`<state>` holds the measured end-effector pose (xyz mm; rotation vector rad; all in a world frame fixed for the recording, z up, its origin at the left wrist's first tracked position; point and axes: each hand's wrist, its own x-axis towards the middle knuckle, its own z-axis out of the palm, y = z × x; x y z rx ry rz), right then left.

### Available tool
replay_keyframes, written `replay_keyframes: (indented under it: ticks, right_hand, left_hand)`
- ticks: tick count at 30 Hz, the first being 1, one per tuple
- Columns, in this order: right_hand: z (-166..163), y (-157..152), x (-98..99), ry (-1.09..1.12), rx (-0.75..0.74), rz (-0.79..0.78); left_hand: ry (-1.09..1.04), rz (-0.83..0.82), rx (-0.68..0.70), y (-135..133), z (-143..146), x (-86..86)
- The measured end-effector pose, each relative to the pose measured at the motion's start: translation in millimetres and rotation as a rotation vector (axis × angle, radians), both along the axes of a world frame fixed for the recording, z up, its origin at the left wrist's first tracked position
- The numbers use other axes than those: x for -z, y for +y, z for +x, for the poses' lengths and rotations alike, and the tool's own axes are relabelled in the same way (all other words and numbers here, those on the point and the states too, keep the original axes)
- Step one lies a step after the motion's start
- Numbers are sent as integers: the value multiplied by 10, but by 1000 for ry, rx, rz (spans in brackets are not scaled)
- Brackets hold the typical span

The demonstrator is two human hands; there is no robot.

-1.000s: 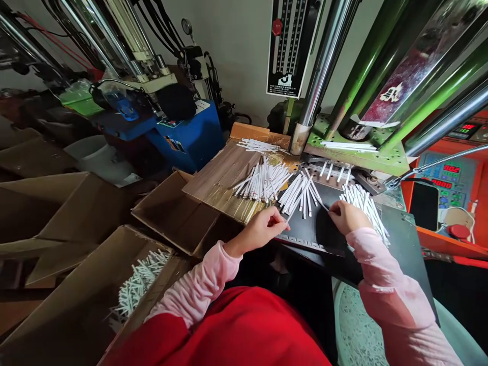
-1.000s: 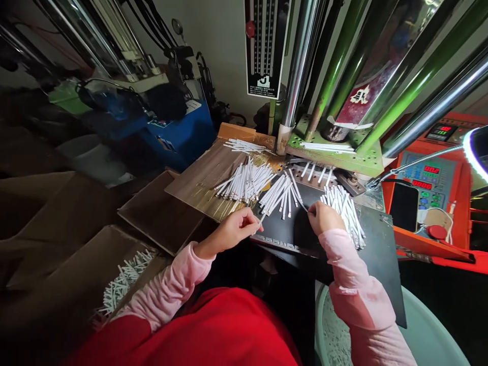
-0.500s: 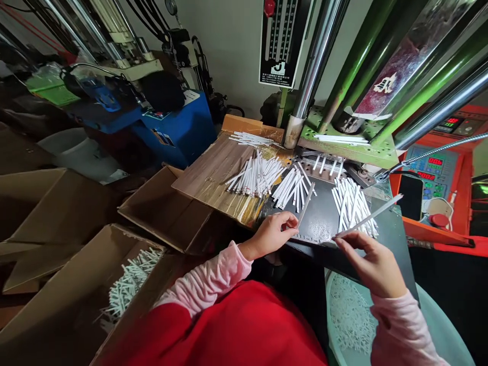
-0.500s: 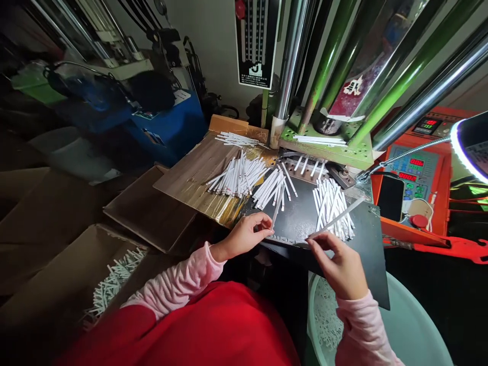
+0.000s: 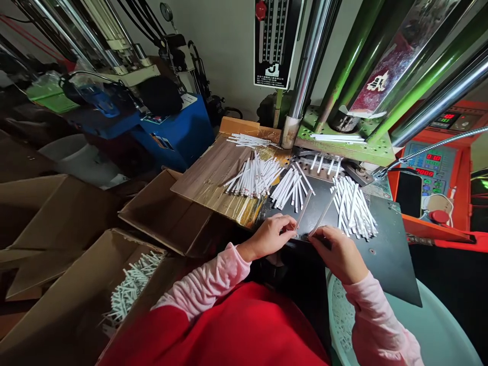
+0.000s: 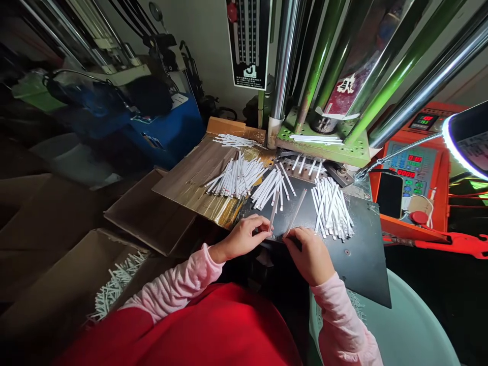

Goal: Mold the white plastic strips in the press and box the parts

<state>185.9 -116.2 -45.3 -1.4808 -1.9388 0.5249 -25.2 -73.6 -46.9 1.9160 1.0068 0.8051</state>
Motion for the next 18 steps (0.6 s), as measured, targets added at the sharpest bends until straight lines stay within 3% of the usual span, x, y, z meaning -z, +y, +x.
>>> replay_keyframes:
  ticks: [18]
  right_hand:
    - [15, 27, 44, -83, -9, -38]
  left_hand:
    - [-70, -80, -24, -2, 8, 15]
